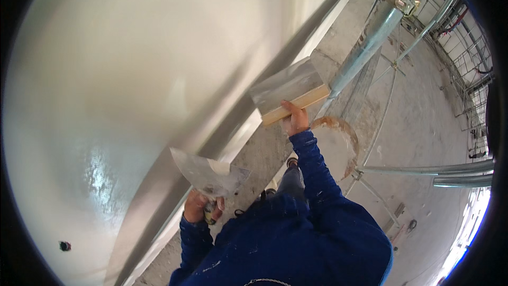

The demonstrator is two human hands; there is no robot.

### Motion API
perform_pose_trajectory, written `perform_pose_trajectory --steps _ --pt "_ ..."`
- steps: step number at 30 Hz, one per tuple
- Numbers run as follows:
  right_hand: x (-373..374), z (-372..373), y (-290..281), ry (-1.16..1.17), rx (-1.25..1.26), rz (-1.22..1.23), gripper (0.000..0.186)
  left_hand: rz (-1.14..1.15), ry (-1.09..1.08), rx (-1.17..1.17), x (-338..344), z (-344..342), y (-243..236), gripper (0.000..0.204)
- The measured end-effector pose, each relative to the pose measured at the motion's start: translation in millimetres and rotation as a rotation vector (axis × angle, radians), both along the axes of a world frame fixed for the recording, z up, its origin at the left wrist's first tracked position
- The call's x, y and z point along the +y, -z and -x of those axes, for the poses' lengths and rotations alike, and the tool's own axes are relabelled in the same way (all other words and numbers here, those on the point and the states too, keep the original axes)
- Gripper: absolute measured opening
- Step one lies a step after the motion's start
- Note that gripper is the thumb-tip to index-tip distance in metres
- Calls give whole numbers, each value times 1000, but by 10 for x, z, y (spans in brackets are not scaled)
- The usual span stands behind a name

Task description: The person applies plaster to a curved wall using a hawk and trowel. They repeatedly scoop plaster from the hawk and spread it smoothly along the wall surface, working in sections while standing on scaffolding.

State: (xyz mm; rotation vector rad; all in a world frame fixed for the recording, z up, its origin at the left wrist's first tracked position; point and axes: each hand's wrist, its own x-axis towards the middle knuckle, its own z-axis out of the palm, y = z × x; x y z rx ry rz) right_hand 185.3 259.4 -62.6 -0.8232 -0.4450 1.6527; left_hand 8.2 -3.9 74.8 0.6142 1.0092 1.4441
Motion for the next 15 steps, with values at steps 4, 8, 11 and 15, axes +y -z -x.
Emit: perform_pose_trajectory --steps 4,8,11,15 --pt "968 47 434 361 -209 -161 32 97 36 -73 50 22 174 60" --pt "2252 -110 537 388 -652 -207 27 198 13 -78 253 41 239 59" --pt "3023 -176 652 539 -1139 -309 32 219 104 44 389 103 322 59" --pt "3562 -137 744 522 -1193 -332 40 332 143 43 552 88 284 57"
